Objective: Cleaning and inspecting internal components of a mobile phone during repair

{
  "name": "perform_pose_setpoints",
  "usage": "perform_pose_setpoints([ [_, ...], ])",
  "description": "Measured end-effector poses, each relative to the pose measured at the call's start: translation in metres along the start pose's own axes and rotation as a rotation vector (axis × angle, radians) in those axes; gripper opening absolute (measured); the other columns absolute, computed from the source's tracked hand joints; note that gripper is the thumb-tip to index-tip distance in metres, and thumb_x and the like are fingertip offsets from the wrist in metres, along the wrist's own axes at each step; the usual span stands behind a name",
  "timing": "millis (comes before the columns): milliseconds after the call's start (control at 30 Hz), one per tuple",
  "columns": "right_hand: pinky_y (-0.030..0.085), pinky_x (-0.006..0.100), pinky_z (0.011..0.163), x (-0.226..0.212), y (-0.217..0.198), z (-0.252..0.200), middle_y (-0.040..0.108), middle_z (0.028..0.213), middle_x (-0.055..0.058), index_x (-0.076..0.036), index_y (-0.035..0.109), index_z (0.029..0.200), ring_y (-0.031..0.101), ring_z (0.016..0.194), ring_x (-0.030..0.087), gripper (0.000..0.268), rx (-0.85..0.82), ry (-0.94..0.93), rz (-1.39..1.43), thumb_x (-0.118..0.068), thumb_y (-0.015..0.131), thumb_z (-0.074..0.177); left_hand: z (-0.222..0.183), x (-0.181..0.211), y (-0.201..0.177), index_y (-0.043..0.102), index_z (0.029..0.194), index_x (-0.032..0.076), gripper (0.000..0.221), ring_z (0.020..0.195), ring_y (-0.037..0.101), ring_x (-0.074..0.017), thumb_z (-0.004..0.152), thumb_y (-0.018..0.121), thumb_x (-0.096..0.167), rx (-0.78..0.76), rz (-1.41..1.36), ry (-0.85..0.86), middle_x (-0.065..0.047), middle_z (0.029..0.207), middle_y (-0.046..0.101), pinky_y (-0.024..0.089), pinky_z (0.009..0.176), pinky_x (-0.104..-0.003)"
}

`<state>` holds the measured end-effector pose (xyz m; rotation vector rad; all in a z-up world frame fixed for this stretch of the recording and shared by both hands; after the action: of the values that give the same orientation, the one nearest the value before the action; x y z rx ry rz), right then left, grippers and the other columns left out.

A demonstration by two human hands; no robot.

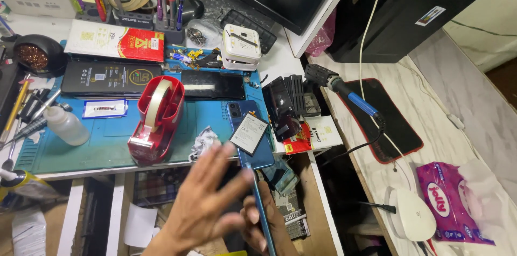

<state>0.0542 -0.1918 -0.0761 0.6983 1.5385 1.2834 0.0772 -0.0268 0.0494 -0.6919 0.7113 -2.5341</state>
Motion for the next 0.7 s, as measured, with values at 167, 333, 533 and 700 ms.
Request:
perform_pose_setpoints([
  [167,0.037,0.018,0.032,-0.009,0.029,0.005,0.061,0.099,0.007,-0.023,0.049,0.151,0.051,0.043,0.01,0.043,-0.36,-0.071,0.01,-0.028,0.056,0.109,0.014,-0.009,-0.019,0.01,0.167,0.026,0.07,0.161,0.013,-0.0512,0.108,0.026,0.06,0.112,-0.019,-0.252,-0.023,0.174,0.007,0.028,0.124,-0.065],
  [333,0.045,0.022,0.039,-0.007,0.002,0.007,0.051,0.083,0.008,-0.023,0.053,0.131,0.055,0.051,0.017,0.03,-0.175,0.029,-0.031,-0.034,0.059,0.104,0.002,0.027,0.003,0.034,0.16,0.027,0.067,0.157,0.026,-0.0413,0.107,0.032,0.067,-0.054,0.054,0.224,-0.016,0.168,0.026,0.028,0.129,-0.062],
  [533,0.043,0.023,0.041,-0.011,0.0,0.005,0.057,0.1,0.009,-0.027,0.045,0.155,0.052,0.047,0.014,0.049,-0.163,-0.086,-0.083,-0.024,0.055,0.108,0.03,-0.01,-0.032,0.013,0.162,0.002,0.071,0.159,0.02,-0.0382,0.107,0.03,0.044,0.04,-0.133,-0.461,-0.023,0.171,0.02,0.025,0.125,-0.048],
  [700,0.041,0.018,0.044,-0.011,-0.031,0.006,0.066,0.106,0.01,-0.03,0.052,0.151,0.054,0.051,0.007,0.055,0.03,-0.109,-0.167,-0.022,0.069,0.099,0.026,0.017,-0.018,0.017,0.162,0.002,0.08,0.159,0.017,-0.0394,0.104,0.033,0.054,-0.15,-0.095,-0.244,-0.022,0.17,0.019,0.019,0.126,-0.049],
])
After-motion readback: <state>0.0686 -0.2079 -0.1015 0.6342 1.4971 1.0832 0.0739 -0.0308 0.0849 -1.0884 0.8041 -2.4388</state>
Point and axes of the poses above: each hand's wrist, its own z-axis towards the middle knuckle, its own y-axis out of the palm, x = y × z, the point moved 5 cm from there along z, towards the middle knuckle
